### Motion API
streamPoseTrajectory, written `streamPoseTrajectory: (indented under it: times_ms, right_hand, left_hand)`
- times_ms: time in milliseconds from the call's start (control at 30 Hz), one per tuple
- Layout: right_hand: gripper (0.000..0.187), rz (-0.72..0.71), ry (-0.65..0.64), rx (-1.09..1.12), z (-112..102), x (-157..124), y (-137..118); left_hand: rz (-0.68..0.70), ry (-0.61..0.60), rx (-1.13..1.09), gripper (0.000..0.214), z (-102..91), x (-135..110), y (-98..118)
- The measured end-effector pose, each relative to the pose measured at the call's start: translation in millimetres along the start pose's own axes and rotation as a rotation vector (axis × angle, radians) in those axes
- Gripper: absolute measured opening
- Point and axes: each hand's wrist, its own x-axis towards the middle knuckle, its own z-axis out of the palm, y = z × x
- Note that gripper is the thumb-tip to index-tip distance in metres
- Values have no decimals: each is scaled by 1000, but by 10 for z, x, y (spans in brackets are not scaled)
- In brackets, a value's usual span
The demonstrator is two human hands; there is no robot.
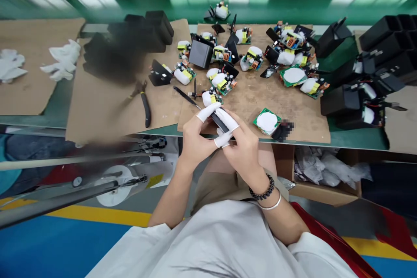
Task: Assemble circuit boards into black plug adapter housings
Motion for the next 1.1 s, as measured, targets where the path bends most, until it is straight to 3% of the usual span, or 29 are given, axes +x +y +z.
streamPoseTrajectory:
  times_ms: [200, 367, 500, 600, 667, 733, 833, 867, 967, 1033, 1100]
  right_hand:
    - [53, -34, -33, -21, -13, 27, 19]
    - [43, -126, 72, -26, -82, 135, -51]
    - [40, -119, 160, -106, -142, 108, -140]
    - [35, -25, 62, -114, -105, 11, -89]
    - [37, 53, -21, -93, -66, -28, -47]
    - [43, 95, -43, -63, -33, -23, -40]
    - [47, 103, -32, -28, -1, 36, -85]
    - [47, 101, -26, -25, 5, 53, -98]
    - [47, 81, 1, -42, 9, 50, -80]
    - [46, 44, 39, -73, 1, 12, -18]
    - [48, -3, 82, -103, -11, -28, 57]
  left_hand:
    - [205, 39, 93, 62, -58, 30, -125]
    - [78, -74, -139, 69, -199, -8, -99]
    - [42, 123, -127, 58, -487, -47, -78]
    - [82, 212, -16, 44, -756, 156, -154]
    - [102, 200, 54, 34, -934, 483, -213]
    - [71, 188, 106, 25, -1083, 962, -248]
    - [-178, 70, 282, 30, -1173, 1857, -303]
    - [-296, 53, 385, 35, -1153, 2164, -348]
    - [-471, 28, 446, 53, -963, 2967, -620]
    - [-600, 4, 437, 30, -787, 3342, -897]
    - [-686, 1, 401, 24, -642, 3587, -1193]
